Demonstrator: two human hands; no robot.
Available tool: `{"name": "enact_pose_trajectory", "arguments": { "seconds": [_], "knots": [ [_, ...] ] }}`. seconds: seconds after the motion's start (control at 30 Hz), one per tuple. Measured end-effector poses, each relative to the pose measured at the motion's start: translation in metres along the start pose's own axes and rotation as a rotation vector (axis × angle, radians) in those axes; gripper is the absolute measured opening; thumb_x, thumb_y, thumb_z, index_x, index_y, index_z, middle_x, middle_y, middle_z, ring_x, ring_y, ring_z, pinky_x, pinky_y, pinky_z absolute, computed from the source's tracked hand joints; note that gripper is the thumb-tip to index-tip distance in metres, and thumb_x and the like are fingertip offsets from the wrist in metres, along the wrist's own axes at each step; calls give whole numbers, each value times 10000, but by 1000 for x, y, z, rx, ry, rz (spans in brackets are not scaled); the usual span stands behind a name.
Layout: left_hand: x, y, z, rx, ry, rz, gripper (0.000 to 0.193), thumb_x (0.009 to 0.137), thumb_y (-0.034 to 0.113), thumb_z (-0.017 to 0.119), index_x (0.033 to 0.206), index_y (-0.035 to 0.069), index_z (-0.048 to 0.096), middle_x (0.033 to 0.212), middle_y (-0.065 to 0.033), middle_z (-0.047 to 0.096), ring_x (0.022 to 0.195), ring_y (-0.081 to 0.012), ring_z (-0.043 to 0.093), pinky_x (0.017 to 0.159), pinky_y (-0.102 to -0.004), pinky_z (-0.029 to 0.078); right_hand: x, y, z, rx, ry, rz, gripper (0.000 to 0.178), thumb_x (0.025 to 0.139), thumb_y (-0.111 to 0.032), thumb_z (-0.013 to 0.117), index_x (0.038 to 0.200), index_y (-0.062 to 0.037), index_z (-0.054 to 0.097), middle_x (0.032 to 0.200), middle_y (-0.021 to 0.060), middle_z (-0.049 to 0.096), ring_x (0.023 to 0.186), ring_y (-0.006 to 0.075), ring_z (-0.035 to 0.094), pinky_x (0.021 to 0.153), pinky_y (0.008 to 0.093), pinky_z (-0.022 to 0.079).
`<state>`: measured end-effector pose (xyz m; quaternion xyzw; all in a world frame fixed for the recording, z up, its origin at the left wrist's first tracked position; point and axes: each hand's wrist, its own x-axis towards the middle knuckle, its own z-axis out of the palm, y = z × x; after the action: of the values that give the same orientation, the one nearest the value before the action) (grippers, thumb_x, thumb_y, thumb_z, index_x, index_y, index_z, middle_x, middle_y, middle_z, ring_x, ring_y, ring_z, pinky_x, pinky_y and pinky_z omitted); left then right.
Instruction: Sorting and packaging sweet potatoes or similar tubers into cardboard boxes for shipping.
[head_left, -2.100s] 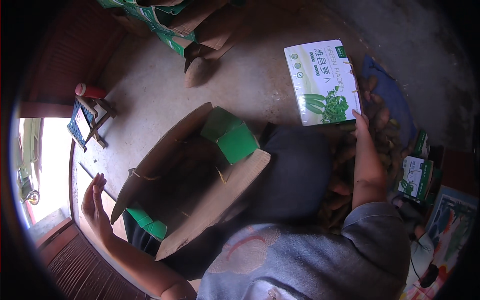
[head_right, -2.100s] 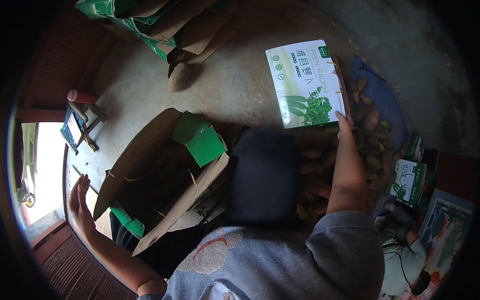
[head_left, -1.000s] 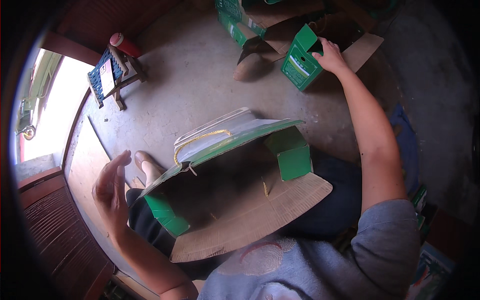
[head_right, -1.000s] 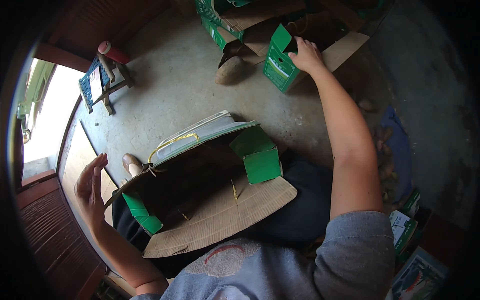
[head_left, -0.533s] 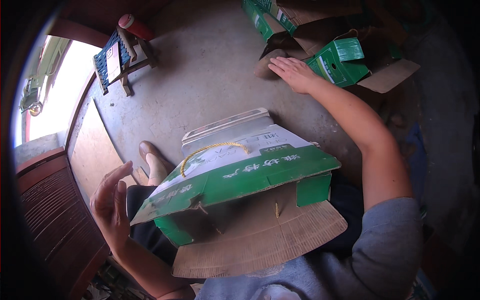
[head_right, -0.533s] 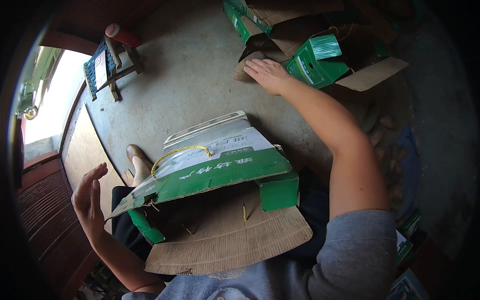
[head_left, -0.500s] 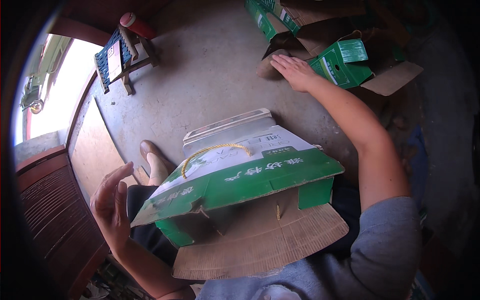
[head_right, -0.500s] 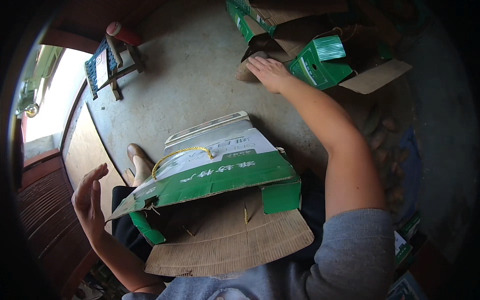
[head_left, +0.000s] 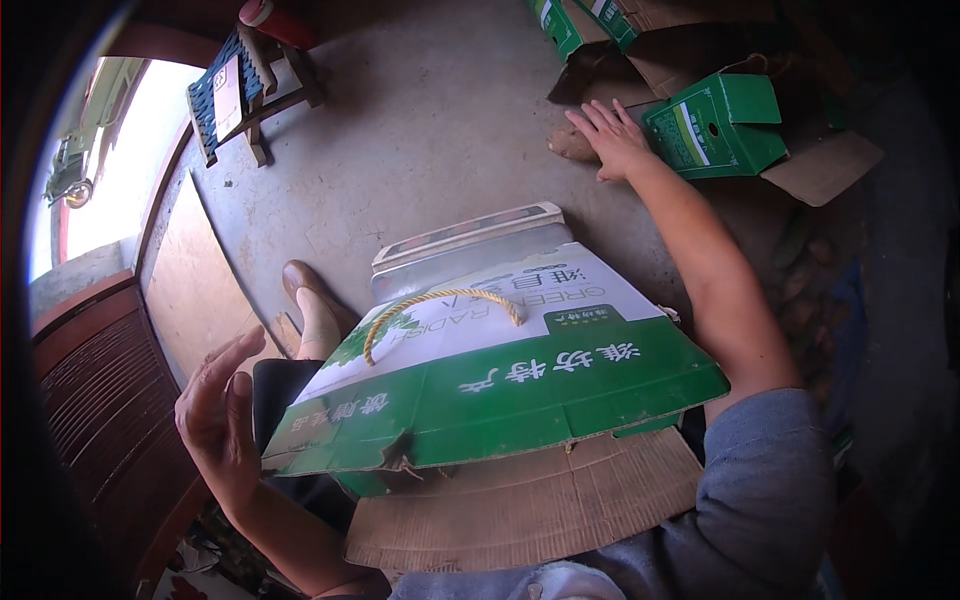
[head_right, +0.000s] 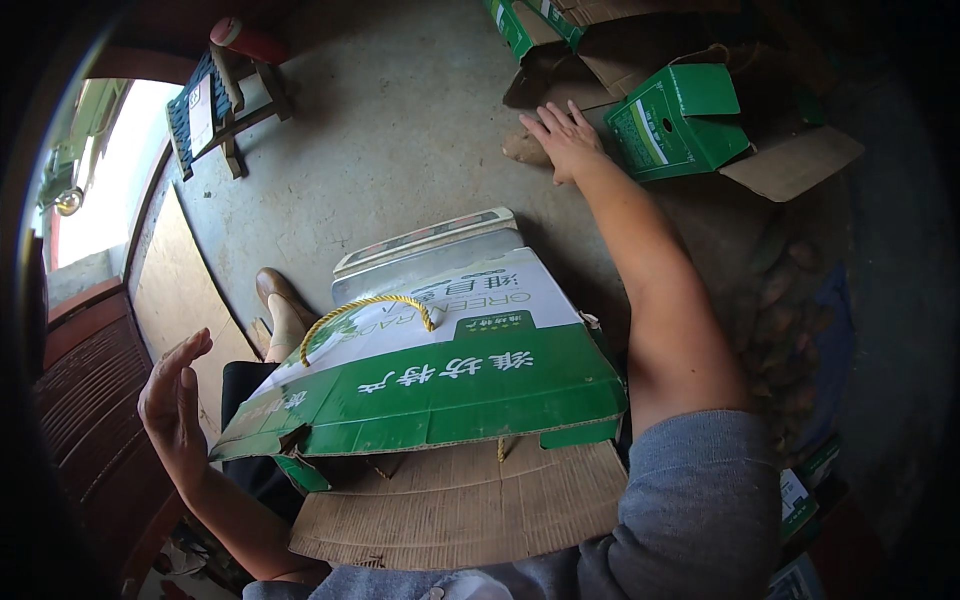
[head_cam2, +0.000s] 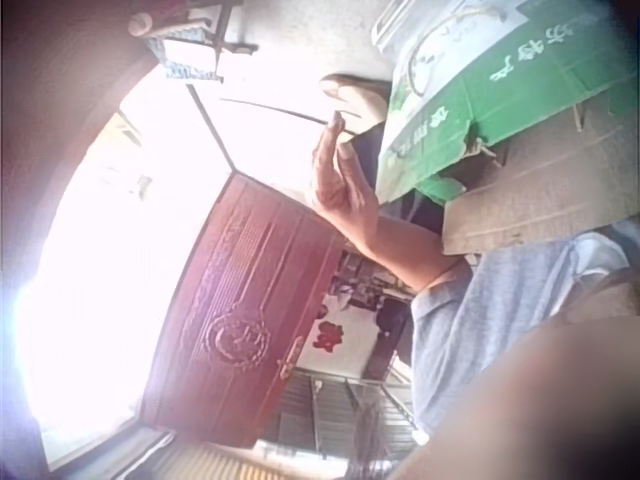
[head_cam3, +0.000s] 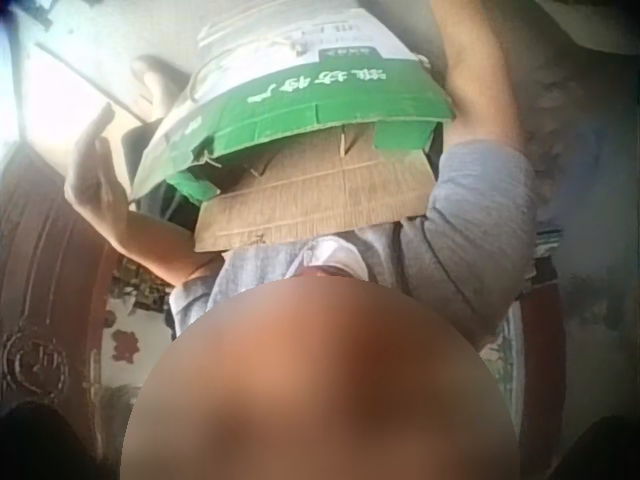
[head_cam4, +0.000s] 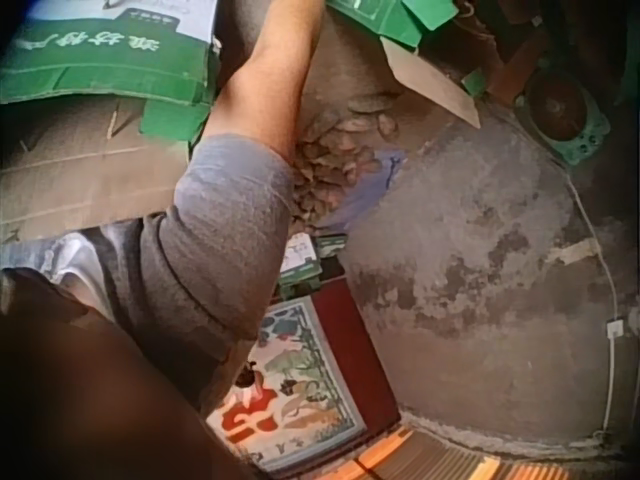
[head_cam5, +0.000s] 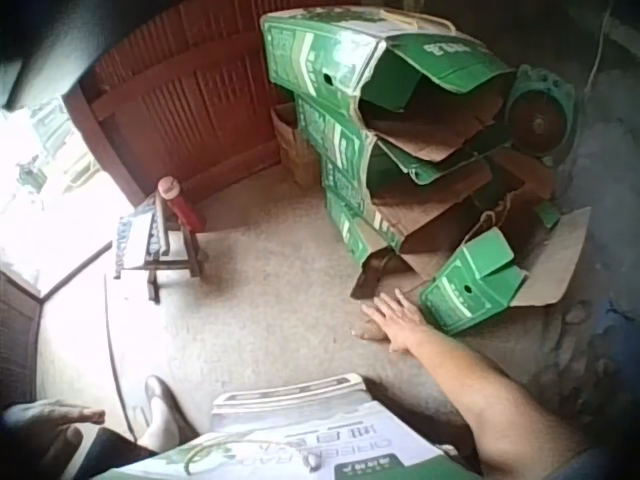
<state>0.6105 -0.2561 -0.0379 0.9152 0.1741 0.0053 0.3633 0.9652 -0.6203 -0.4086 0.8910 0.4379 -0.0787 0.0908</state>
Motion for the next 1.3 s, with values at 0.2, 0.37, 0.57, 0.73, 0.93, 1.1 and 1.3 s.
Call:
{"name": "enact_pose_trajectory", "arguments": {
  "seconds": [0.2, 0.37, 0.57, 0.73, 0.93, 1.1, 1.3],
  "knots": [
    [-5, 1, -1, -35, 78, 17, 214, 1013, 95, 613, 1158, 24, 754, 1120, -183, 751, 1081, -280, 714, 981, -413, 530, -34, -25, -4, 128, -53, 153, 869, 743, -10, 750, 1521, -42, 363, 1370, 123, 530, 1312, 314, 507, 1209, 492, 337],
    [-19, 7, -13, -122, 99, 106, 214, 999, 50, 624, 1173, 28, 747, 1142, -173, 754, 1093, -281, 721, 970, -399, 542, -79, -31, -75, 118, -394, -41, 942, 683, -88, 799, 1524, -68, 377, 1343, 127, 540, 1297, 324, 509, 1114, 468, 440],
    [-42, 11, -25, -200, 112, 159, 226, 989, 65, 652, 1193, 35, 745, 1143, -139, 760, 1120, -242, 707, 991, -367, 526, -170, -43, -190, 259, -264, 192, 1050, 639, -214, 860, 1548, -108, 347, 1448, 142, 530, 1349, 351, 509, 1071, 455, 488],
    [-61, 27, -33, -146, -74, 171, 312, 997, 183, 667, 1264, 28, 710, 1241, -135, 730, 1220, -251, 654, 1085, -406, 457, -238, -39, -308, 360, 170, 417, 969, 660, -205, 893, 1503, -174, 416, 1395, 200, 599, 1279, 404, 584, 1056, 471, 483],
    [-79, 21, -30, -45, -101, 216, 321, 930, 138, 732, 1246, 86, 723, 1133, -154, 749, 1023, -325, 720, 907, -420, 537, -291, -112, -458, 549, 356, 97, 886, 636, -134, 844, 1449, -49, 504, 1322, 135, 652, 1250, 270, 621, 1076, 384, 466],
    [-89, 1, -27, 34, -19, 312, 254, 944, 154, 716, 1176, 52, 742, 1047, -182, 748, 934, -339, 725, 828, -380, 555, -257, -212, -479, 423, 58, -307, 940, 545, -166, 859, 1415, -43, 526, 1299, 195, 647, 1184, 397, 631, 1010, 440, 503],
    [-101, -3, -36, 52, -52, 271, 268, 937, 188, 733, 1133, 7, 739, 959, -202, 744, 820, -365, 712, 757, -392, 560, -176, -312, -399, 240, -637, -209, 838, 662, -316, 859, 1360, 5, 524, 1154, 225, 698, 1109, 383, 669, 902, 475, 552]
  ]
}}
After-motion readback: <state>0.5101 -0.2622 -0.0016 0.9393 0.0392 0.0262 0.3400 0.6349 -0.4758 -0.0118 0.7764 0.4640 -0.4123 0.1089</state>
